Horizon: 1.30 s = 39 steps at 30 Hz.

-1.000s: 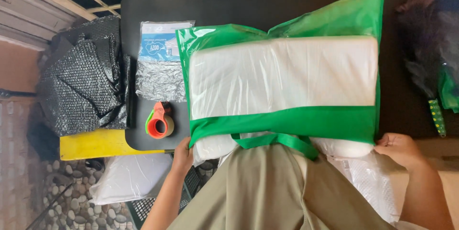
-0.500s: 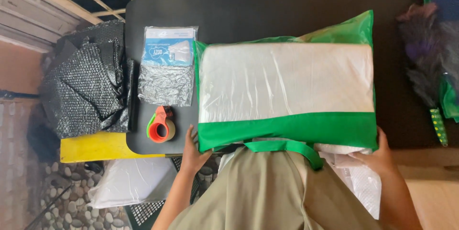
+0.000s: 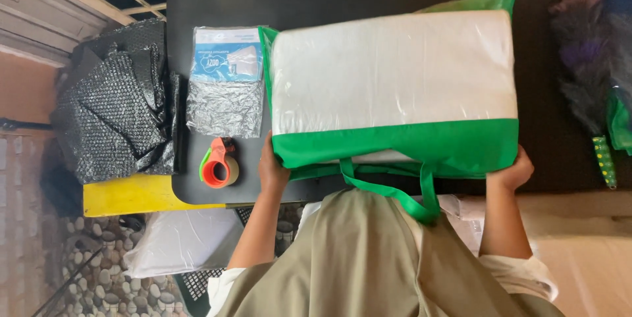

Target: The person uses a feather duster to wipe a green reusable shopping bag, then places a white bubble-wrapped item and a small packaged item inside the bag. They adjust the contents and wipe the exterior of the bag again.

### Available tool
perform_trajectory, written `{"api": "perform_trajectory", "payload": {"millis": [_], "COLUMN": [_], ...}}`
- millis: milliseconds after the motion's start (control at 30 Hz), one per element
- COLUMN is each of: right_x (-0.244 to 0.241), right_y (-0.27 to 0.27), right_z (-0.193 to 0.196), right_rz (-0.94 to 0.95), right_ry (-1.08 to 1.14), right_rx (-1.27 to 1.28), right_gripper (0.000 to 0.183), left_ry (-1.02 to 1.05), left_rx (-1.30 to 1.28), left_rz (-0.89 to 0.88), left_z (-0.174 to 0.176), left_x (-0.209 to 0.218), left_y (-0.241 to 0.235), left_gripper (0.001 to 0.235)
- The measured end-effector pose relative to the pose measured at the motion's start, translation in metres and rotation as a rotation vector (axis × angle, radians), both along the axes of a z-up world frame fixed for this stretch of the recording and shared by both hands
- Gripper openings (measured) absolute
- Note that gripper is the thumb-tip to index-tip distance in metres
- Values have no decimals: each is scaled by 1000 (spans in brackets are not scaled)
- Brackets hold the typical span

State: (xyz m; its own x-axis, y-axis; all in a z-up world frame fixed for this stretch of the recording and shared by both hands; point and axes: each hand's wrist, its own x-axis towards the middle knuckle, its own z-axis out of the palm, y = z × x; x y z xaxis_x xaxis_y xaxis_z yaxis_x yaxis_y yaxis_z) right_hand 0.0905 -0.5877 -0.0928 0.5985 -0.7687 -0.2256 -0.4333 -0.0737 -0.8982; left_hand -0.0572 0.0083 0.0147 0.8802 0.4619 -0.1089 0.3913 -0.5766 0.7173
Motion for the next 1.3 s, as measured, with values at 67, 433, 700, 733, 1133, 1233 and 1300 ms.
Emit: {"api": "perform_trajectory", "payload": {"millis": [67, 433, 700, 733, 1133, 1233, 1300], "right_x": [10, 42, 82, 83, 32, 10, 2], "right_y": [-9, 17, 8, 9, 23, 31, 50], "right_z": [-18, 40, -39, -35, 24, 53, 84], "right_rz": [429, 558, 77, 195, 259, 297, 303], "right_ry": [12, 5, -390, -250, -163, -440, -492], "right_rx": [-614, 51, 449, 16, -518, -663, -679], "right_gripper": [8, 62, 28, 22, 47, 54, 56], "left_ry": [39, 65, 77, 96, 76, 48, 5], "left_rx": [61, -329, -73, -9, -56, -6, 32], "left_rz": [8, -44, 113, 127, 11, -30, -67], "left_z": [-1, -45, -17, -17, -29, -38, -40], "left_x": [6, 15, 31, 35, 8, -16, -20], "left_y": [0, 22, 15, 15, 38, 38, 34], "left_gripper": [96, 114, 63, 61, 77, 71, 69]}}
